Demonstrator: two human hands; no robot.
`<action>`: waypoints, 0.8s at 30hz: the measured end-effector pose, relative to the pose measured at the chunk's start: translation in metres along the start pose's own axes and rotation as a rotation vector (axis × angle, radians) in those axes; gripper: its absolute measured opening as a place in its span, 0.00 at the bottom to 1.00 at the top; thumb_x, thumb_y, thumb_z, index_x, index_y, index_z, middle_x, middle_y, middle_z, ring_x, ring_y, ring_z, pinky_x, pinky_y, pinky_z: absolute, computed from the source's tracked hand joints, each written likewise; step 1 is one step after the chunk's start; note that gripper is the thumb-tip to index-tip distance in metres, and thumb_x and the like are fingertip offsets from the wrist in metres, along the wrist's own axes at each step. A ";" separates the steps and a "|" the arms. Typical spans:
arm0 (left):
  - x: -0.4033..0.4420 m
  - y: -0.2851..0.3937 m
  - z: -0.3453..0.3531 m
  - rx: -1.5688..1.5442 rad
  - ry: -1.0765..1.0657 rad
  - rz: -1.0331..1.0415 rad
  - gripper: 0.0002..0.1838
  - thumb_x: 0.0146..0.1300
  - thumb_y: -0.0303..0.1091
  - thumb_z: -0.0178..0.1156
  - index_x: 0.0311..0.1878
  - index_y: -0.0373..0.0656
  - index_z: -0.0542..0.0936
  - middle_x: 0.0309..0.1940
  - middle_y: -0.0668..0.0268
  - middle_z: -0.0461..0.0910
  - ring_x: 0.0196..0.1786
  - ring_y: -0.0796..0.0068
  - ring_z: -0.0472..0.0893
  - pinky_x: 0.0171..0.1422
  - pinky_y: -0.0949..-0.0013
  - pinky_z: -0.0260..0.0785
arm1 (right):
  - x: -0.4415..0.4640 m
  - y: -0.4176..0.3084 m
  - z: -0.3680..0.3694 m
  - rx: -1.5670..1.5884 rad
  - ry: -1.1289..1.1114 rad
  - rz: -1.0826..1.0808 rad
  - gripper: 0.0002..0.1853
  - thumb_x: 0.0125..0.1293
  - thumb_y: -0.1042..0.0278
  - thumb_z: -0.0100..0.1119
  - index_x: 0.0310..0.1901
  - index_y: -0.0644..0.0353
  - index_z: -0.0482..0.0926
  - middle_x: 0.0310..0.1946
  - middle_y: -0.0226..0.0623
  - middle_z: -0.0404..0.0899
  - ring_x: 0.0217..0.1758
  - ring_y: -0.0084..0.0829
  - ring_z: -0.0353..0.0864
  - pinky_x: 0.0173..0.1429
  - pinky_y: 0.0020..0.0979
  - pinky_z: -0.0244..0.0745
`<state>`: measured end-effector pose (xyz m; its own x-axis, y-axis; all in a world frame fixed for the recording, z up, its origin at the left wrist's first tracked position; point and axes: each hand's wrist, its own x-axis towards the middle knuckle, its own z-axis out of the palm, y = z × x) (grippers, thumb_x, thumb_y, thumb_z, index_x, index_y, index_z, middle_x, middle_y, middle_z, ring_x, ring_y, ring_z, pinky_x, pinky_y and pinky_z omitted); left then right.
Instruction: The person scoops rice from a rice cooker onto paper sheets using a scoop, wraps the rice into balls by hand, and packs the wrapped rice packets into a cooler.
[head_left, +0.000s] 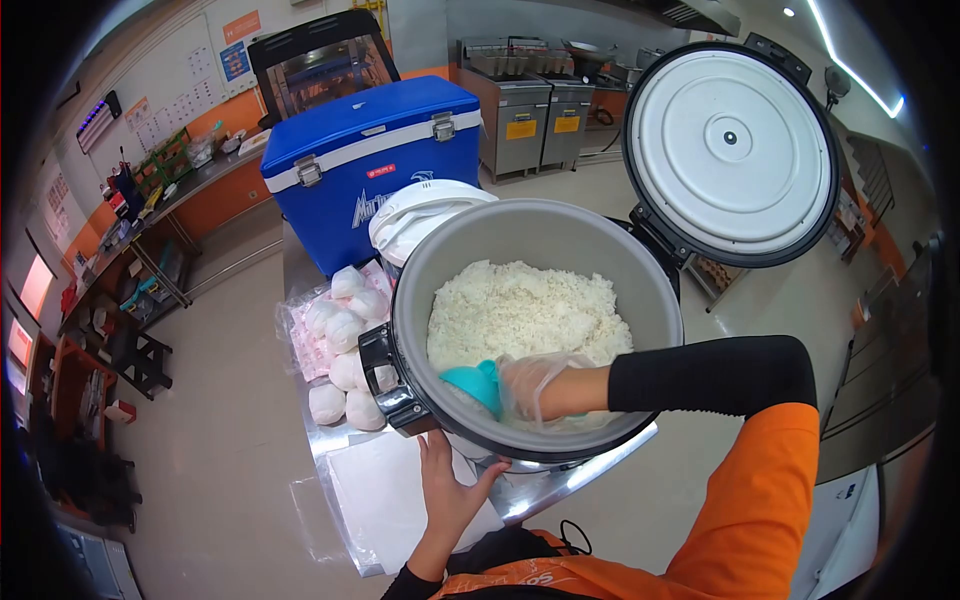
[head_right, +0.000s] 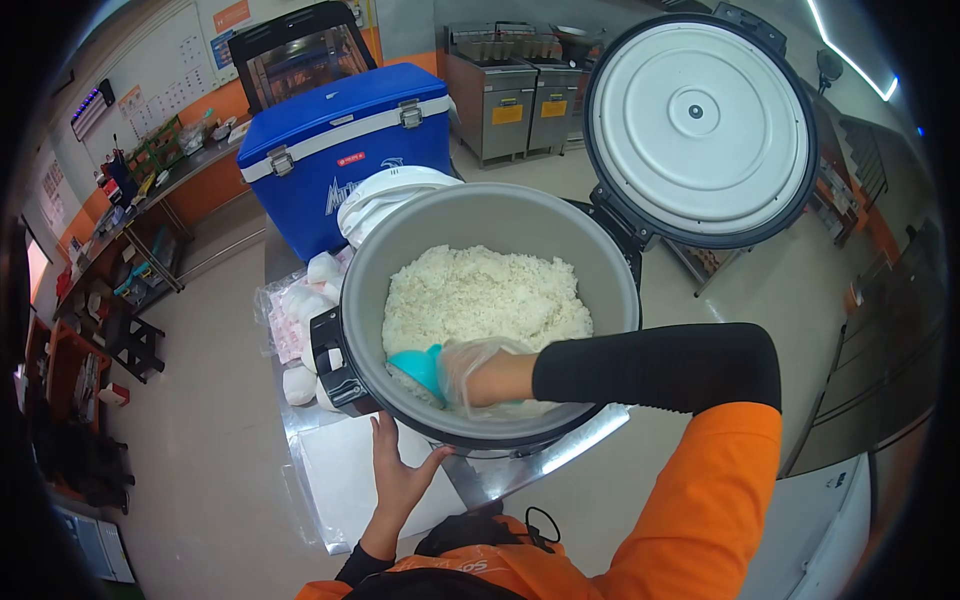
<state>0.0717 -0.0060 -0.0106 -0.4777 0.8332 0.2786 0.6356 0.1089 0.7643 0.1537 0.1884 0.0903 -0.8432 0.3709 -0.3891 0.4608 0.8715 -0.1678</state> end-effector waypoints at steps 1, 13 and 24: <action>-0.003 -0.001 -0.001 0.011 0.001 0.012 0.57 0.42 0.49 0.76 0.66 0.22 0.55 0.65 0.38 0.62 0.71 0.36 0.55 0.74 0.51 0.46 | -0.007 -0.001 -0.003 0.028 -0.009 -0.021 0.20 0.50 0.72 0.60 0.43 0.78 0.73 0.29 0.54 0.81 0.34 0.46 0.84 0.35 0.40 0.77; 0.008 0.004 -0.006 0.022 0.110 0.108 0.52 0.38 0.51 0.77 0.59 0.22 0.67 0.57 0.42 0.71 0.62 0.45 0.70 0.72 0.48 0.53 | -0.040 -0.019 -0.032 -0.038 -0.077 -0.067 0.13 0.55 0.69 0.56 0.38 0.71 0.78 0.27 0.55 0.79 0.33 0.45 0.84 0.35 0.41 0.78; -0.007 -0.032 -0.013 -0.099 -0.008 0.076 0.52 0.55 0.50 0.66 0.69 0.25 0.49 0.70 0.39 0.51 0.72 0.43 0.55 0.73 0.44 0.43 | -0.068 -0.002 -0.070 0.867 -0.165 0.381 0.17 0.73 0.55 0.44 0.47 0.62 0.74 0.26 0.37 0.75 0.16 0.25 0.70 0.22 0.28 0.68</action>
<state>0.0472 -0.0224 -0.0299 -0.4251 0.8413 0.3338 0.6066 -0.0089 0.7950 0.1909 0.1838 0.1804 -0.5757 0.4729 -0.6670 0.7959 0.1371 -0.5897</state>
